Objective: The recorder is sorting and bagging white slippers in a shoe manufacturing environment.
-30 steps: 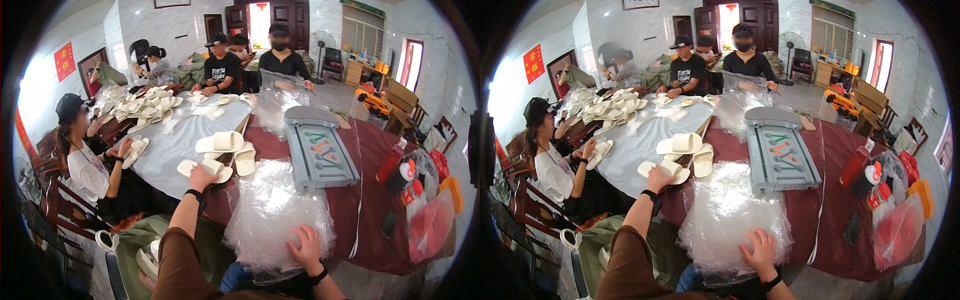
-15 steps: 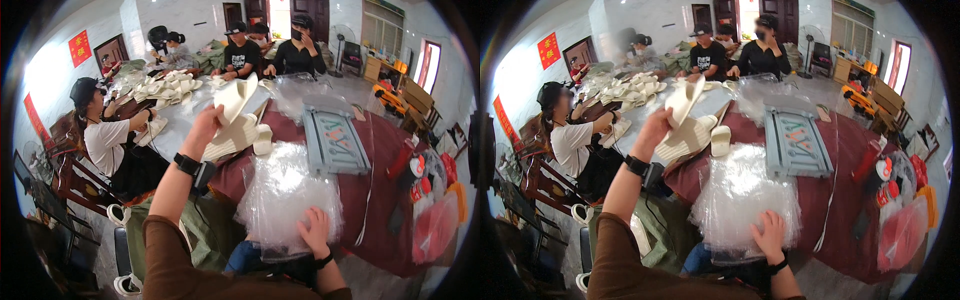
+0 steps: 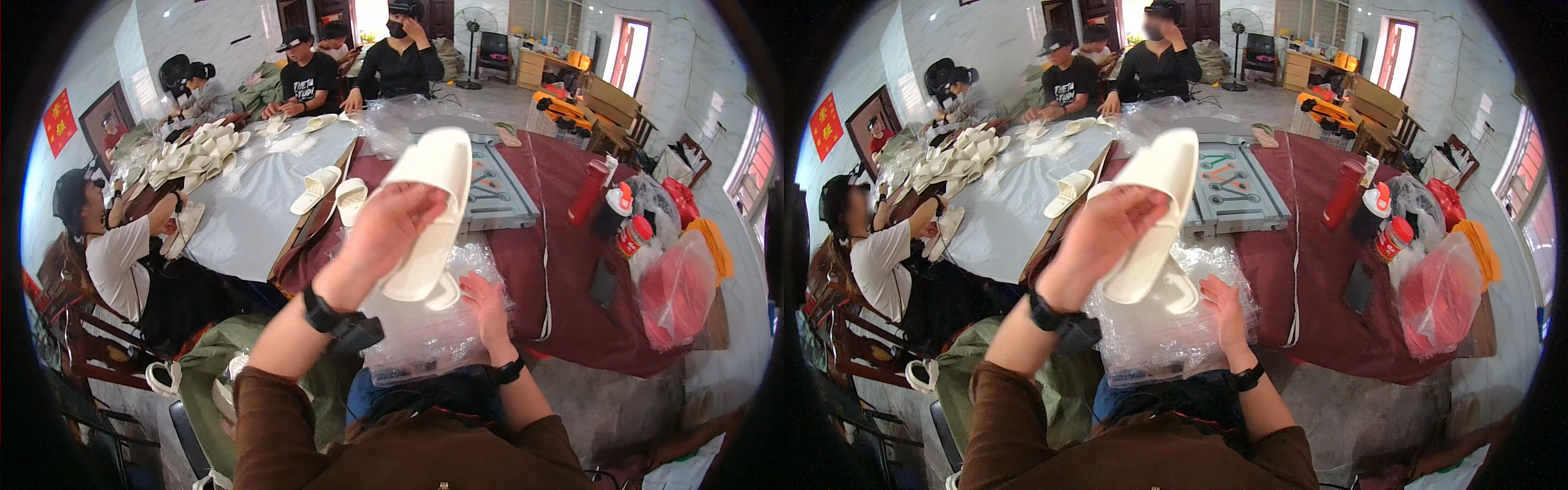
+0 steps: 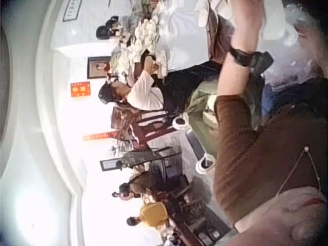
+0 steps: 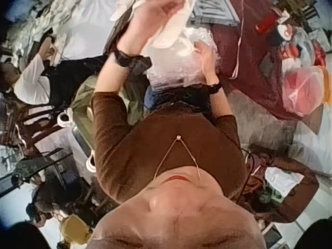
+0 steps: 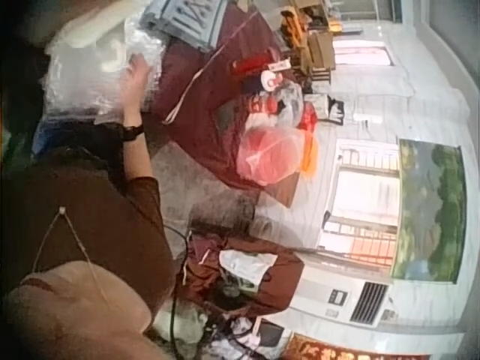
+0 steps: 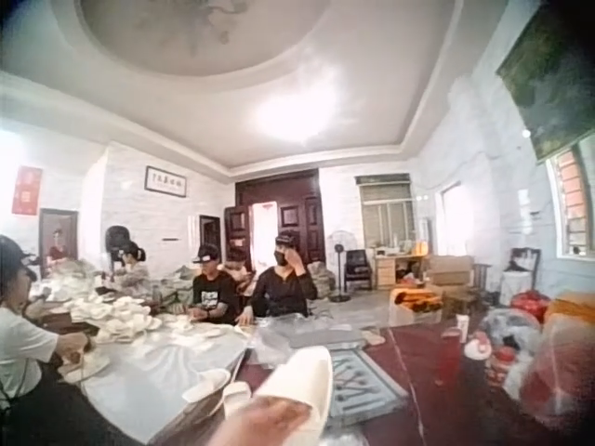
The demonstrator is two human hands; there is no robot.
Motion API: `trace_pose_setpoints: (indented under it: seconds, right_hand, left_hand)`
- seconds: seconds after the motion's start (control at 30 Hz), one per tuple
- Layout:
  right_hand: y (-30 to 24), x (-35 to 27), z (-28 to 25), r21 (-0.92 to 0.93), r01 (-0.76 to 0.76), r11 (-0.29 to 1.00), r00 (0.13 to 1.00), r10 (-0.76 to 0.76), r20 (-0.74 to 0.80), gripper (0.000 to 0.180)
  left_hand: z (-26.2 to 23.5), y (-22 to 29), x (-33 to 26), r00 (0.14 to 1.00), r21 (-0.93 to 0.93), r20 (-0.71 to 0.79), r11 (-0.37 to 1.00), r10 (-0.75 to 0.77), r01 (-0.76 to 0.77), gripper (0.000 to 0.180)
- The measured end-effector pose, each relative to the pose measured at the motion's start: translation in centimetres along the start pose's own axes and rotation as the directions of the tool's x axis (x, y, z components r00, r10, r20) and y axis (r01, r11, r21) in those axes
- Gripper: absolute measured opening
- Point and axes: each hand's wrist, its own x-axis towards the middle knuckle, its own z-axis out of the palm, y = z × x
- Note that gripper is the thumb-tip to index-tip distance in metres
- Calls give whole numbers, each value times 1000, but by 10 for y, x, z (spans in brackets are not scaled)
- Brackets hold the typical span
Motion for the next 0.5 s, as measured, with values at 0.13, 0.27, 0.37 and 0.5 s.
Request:
trace_pose_setpoints:
  seconds: [0.13, 0.27, 0.37, 0.5]
  right_hand:
    - [-16, -7, 15, 229, -115, 967, 992, 126, -32, 71]
    - [25, -7, -13, -169, -35, 985, 999, 37, 8, 65]
    - [-8, -14, 15, -61, -121, 991, 992, 124, 38, 65]
    - [-19, -3, 28, -424, -184, 887, 982, 146, -120, 80]
  left_hand:
    - [-62, -96, 8, 998, -50, -62, 999, -13, 10, 30]
    - [-46, -133, -15, 951, 154, -228, 956, -210, 248, 49]
    - [-78, -131, -53, 972, 526, -234, 838, -24, 148, 48]
    - [-87, -128, -85, 954, 980, -100, 194, 282, 46, 49]
